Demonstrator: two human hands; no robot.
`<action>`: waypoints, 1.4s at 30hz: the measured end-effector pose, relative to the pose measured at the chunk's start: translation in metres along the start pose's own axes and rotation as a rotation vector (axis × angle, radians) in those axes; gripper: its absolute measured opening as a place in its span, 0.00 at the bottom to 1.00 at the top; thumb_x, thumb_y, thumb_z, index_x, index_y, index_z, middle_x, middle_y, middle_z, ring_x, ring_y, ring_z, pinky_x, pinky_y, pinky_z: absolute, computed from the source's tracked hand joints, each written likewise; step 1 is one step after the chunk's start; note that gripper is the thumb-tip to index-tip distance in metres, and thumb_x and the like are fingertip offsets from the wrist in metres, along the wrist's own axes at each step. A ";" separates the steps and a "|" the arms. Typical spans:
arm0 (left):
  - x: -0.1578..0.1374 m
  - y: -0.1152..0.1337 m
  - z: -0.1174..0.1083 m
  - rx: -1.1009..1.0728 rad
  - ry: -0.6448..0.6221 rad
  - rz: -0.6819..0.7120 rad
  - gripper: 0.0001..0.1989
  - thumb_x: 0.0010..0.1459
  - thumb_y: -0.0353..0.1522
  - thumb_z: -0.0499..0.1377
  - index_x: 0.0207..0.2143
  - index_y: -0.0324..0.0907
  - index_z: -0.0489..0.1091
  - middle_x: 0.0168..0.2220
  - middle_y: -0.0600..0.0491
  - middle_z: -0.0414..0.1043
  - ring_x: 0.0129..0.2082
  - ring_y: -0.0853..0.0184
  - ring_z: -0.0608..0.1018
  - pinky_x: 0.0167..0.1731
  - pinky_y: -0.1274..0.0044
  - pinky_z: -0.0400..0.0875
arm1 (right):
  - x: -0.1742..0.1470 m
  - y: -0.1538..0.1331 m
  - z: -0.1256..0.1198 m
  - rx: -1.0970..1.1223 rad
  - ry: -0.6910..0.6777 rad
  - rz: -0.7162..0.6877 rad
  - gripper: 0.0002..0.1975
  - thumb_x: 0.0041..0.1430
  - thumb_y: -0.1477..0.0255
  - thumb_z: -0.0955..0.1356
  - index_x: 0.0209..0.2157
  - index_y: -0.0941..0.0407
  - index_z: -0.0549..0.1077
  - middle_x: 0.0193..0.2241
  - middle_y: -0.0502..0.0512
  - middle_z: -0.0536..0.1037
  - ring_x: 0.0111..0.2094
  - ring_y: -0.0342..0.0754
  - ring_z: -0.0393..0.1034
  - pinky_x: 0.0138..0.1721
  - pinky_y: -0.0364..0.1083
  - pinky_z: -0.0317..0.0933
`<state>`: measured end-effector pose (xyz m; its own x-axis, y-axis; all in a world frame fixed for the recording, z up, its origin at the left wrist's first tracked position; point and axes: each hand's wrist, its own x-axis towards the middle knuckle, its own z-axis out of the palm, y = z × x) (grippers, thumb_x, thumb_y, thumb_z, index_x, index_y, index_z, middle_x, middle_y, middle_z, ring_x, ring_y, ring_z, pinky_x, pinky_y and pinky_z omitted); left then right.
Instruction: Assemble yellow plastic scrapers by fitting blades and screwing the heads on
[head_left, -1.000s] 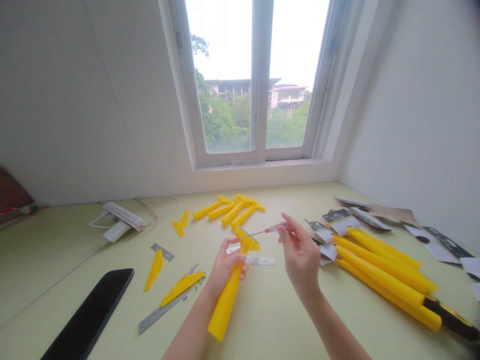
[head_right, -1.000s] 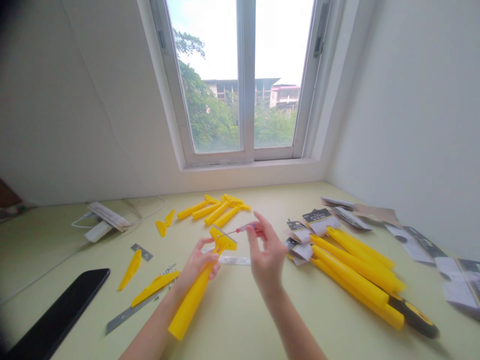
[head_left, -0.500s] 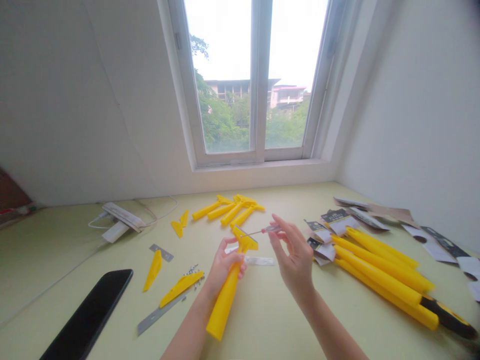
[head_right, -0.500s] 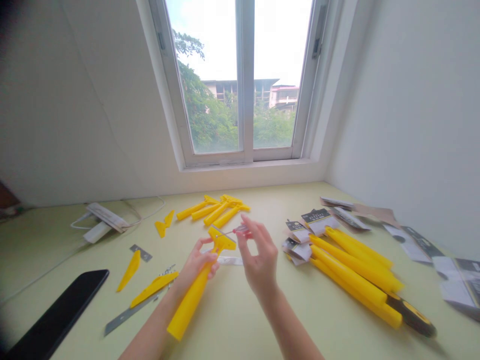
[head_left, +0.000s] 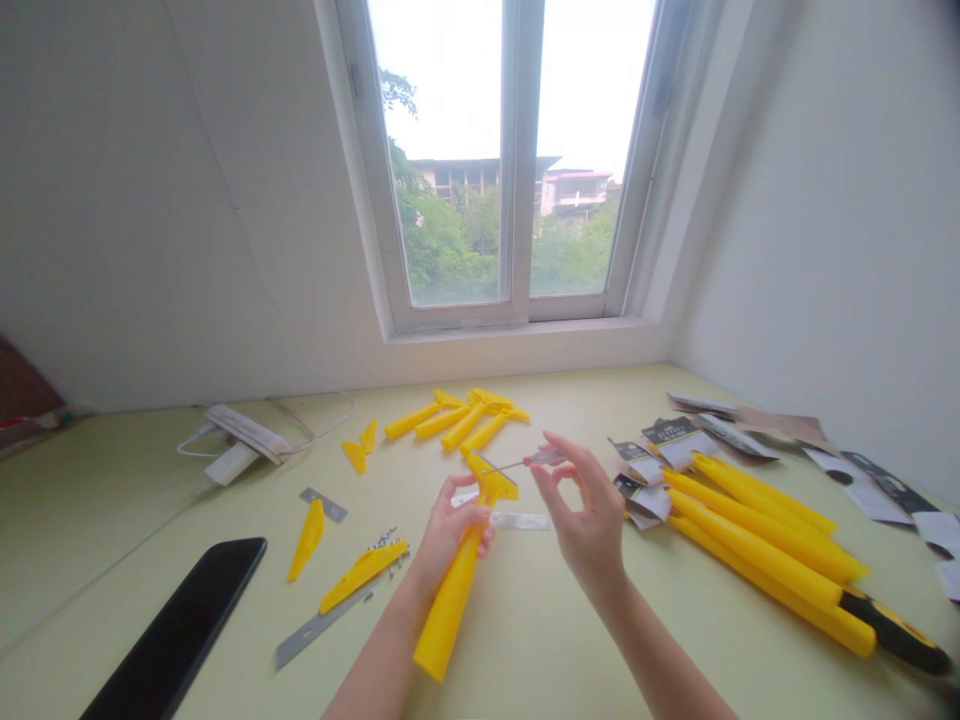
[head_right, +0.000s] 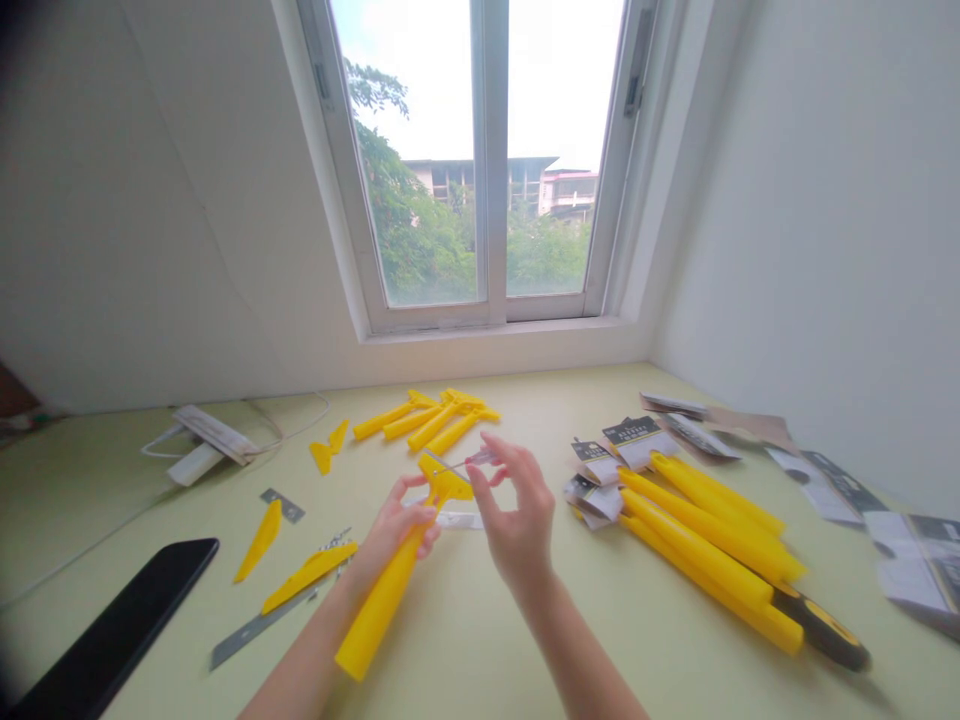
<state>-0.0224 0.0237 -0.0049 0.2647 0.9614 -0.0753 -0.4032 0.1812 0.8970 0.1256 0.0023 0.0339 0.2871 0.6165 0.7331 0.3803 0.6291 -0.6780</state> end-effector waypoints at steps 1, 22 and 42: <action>0.000 0.000 0.000 0.000 0.003 0.000 0.21 0.39 0.30 0.59 0.36 0.45 0.53 0.24 0.59 0.67 0.13 0.76 0.66 0.11 0.84 0.56 | 0.000 0.001 0.000 -0.003 -0.001 -0.008 0.13 0.52 0.72 0.66 0.42 0.54 0.70 0.33 0.55 0.74 0.30 0.46 0.69 0.30 0.47 0.66; -0.002 0.003 0.003 -0.012 -0.007 0.000 0.21 0.39 0.30 0.60 0.36 0.45 0.53 0.23 0.60 0.66 0.13 0.77 0.66 0.11 0.85 0.56 | -0.003 0.005 -0.002 0.105 -0.020 -0.023 0.18 0.55 0.75 0.63 0.48 0.52 0.65 0.36 0.55 0.73 0.35 0.48 0.69 0.40 0.52 0.64; -0.005 0.004 0.005 -0.017 -0.047 0.026 0.21 0.41 0.28 0.57 0.37 0.46 0.52 0.26 0.58 0.67 0.13 0.78 0.65 0.10 0.85 0.55 | -0.005 -0.002 -0.002 0.056 0.081 -0.032 0.24 0.54 0.76 0.64 0.53 0.54 0.57 0.32 0.53 0.75 0.30 0.46 0.70 0.37 0.49 0.64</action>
<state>-0.0209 0.0187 0.0009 0.2945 0.9551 -0.0312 -0.4251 0.1602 0.8908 0.1250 -0.0029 0.0320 0.3466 0.5568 0.7549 0.3416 0.6746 -0.6544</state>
